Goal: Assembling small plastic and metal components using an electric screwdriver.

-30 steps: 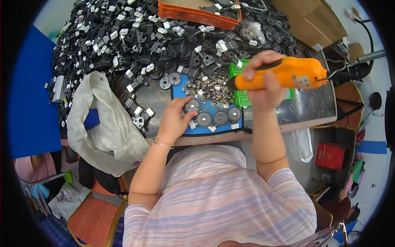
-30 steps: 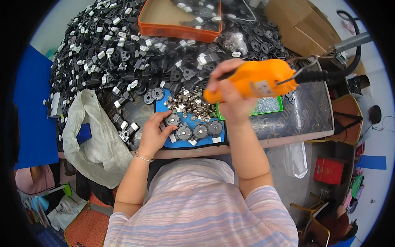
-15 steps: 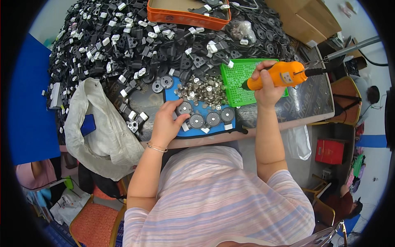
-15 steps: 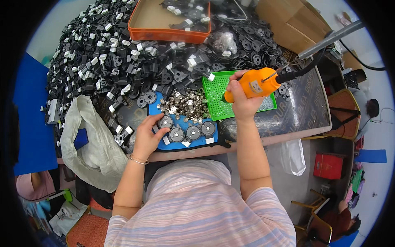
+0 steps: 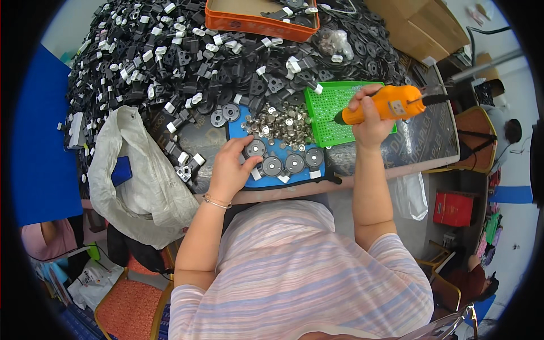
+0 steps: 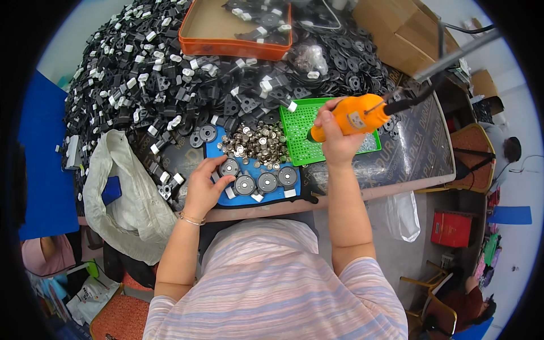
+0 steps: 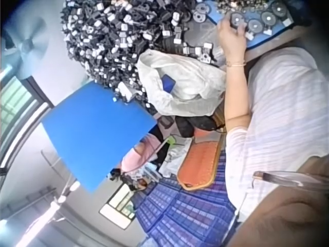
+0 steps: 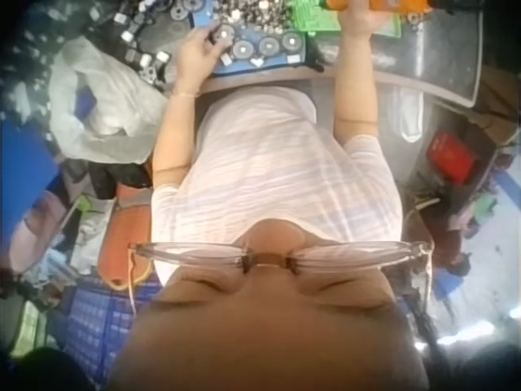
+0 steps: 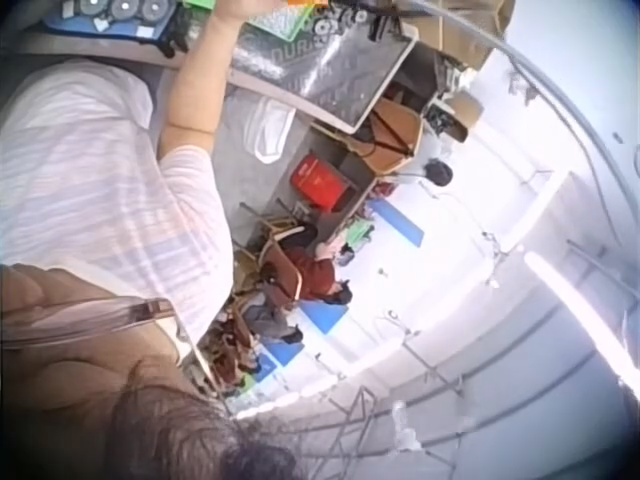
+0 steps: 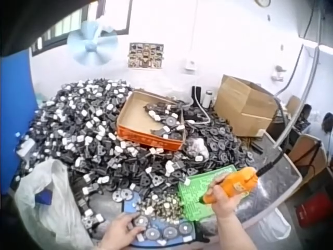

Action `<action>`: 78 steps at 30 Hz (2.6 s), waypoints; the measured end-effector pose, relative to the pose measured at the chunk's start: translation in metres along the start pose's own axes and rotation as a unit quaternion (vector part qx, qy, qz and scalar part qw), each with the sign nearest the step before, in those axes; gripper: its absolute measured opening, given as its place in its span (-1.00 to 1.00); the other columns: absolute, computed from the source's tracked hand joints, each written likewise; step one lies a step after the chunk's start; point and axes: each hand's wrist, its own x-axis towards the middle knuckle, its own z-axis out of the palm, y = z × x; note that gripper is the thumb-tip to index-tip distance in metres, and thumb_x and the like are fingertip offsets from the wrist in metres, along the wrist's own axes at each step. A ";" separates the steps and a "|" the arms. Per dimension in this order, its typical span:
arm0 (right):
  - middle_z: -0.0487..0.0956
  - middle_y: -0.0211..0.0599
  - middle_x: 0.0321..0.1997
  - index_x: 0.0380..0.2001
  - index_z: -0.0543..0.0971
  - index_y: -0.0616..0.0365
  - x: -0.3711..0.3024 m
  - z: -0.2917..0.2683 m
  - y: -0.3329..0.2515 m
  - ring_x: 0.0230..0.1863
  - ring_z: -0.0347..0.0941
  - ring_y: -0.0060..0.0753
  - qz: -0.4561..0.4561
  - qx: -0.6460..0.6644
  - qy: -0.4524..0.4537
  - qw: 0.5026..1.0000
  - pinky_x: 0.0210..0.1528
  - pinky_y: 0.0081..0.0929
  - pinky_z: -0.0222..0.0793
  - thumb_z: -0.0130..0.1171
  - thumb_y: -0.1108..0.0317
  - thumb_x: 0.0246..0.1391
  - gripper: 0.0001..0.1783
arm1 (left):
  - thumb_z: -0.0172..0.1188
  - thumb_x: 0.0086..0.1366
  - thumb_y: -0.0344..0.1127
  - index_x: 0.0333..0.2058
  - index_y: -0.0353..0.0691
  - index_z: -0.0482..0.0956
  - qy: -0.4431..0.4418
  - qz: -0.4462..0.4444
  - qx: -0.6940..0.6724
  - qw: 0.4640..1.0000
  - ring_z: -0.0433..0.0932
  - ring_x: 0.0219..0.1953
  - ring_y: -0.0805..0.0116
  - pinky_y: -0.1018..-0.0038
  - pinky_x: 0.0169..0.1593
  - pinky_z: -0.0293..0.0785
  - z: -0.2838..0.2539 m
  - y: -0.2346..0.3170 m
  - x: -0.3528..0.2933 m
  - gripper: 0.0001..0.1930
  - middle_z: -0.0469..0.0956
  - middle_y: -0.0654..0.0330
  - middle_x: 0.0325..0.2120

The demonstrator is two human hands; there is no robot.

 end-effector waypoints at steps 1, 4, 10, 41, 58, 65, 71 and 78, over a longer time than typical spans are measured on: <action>0.45 -0.26 -0.42 -0.25 0.38 0.23 0.001 0.003 -0.004 -0.51 0.41 -0.50 0.001 0.001 -0.002 1.000 -0.42 -0.56 0.40 0.13 0.63 -0.06 -0.73 | 0.37 -0.05 -0.33 -0.14 -0.34 0.52 -0.002 -0.002 -0.008 1.000 0.50 -0.26 0.06 0.34 -0.18 0.44 0.000 0.000 0.000 -0.55 0.53 0.03 -0.30; 0.44 -0.16 -0.35 -0.26 0.37 0.25 0.001 0.012 -0.019 -0.49 0.39 -0.45 -0.038 0.068 -0.017 0.997 -0.41 -0.53 0.41 0.08 0.60 -0.05 -0.76 | 0.37 -0.05 -0.33 -0.14 -0.33 0.52 -0.001 -0.002 -0.015 1.000 0.50 -0.24 0.05 0.34 -0.17 0.44 0.001 -0.002 0.000 -0.55 0.53 0.03 -0.29; 0.39 -0.18 -0.31 -0.26 0.36 0.22 -0.029 0.059 -0.021 -0.47 0.40 -0.41 0.006 0.118 -0.148 0.982 -0.42 -0.50 0.41 0.19 0.28 0.00 -0.68 | 0.37 -0.05 -0.34 -0.14 -0.33 0.52 0.003 0.003 -0.005 1.000 0.50 -0.24 0.05 0.33 -0.17 0.44 0.002 -0.002 0.000 -0.55 0.53 0.03 -0.28; 0.46 -0.20 -0.44 -0.26 0.40 0.26 0.013 0.008 -0.011 -0.50 0.40 -0.44 -0.008 0.078 -0.056 0.995 -0.40 -0.52 0.39 0.19 0.48 -0.07 -0.73 | 0.36 -0.03 -0.32 -0.12 -0.32 0.52 0.000 0.017 -0.002 1.000 0.49 -0.25 0.07 0.33 -0.17 0.43 0.003 -0.004 0.000 -0.54 0.52 0.04 -0.27; 0.48 -0.22 -0.37 -0.26 0.40 0.24 0.003 0.006 0.009 -0.48 0.43 -0.51 -0.015 0.052 -0.045 0.997 -0.39 -0.59 0.40 0.16 0.57 -0.05 -0.76 | 0.36 -0.04 -0.34 -0.13 -0.34 0.52 -0.003 0.006 -0.008 1.000 0.50 -0.22 0.02 0.31 -0.15 0.44 0.002 -0.002 0.000 -0.54 0.53 0.01 -0.27; 0.48 -0.22 -0.37 -0.26 0.40 0.24 0.004 0.007 0.011 -0.49 0.43 -0.50 -0.018 0.061 -0.040 0.997 -0.40 -0.60 0.39 0.16 0.56 -0.05 -0.76 | 0.36 -0.04 -0.34 -0.13 -0.33 0.52 -0.001 0.014 -0.005 1.000 0.50 -0.23 0.02 0.31 -0.16 0.44 0.003 -0.004 0.000 -0.55 0.53 0.01 -0.28; 0.47 -0.24 -0.40 -0.27 0.40 0.23 0.004 0.005 0.012 -0.49 0.43 -0.50 -0.005 0.070 -0.053 0.996 -0.41 -0.60 0.38 0.17 0.55 -0.04 -0.76 | 0.36 -0.04 -0.34 -0.13 -0.33 0.52 0.000 0.016 -0.011 1.000 0.50 -0.24 0.04 0.32 -0.16 0.44 0.002 -0.004 0.000 -0.55 0.53 0.02 -0.28; 0.41 -0.18 -0.32 -0.25 0.39 0.25 0.009 0.023 -0.020 -0.48 0.38 -0.42 -0.027 0.126 -0.089 0.988 -0.41 -0.52 0.37 0.14 0.46 -0.02 -0.75 | 0.37 -0.05 -0.34 -0.13 -0.32 0.52 0.003 0.005 -0.014 1.000 0.49 -0.27 0.08 0.34 -0.21 0.42 0.001 -0.002 -0.001 -0.55 0.53 0.05 -0.31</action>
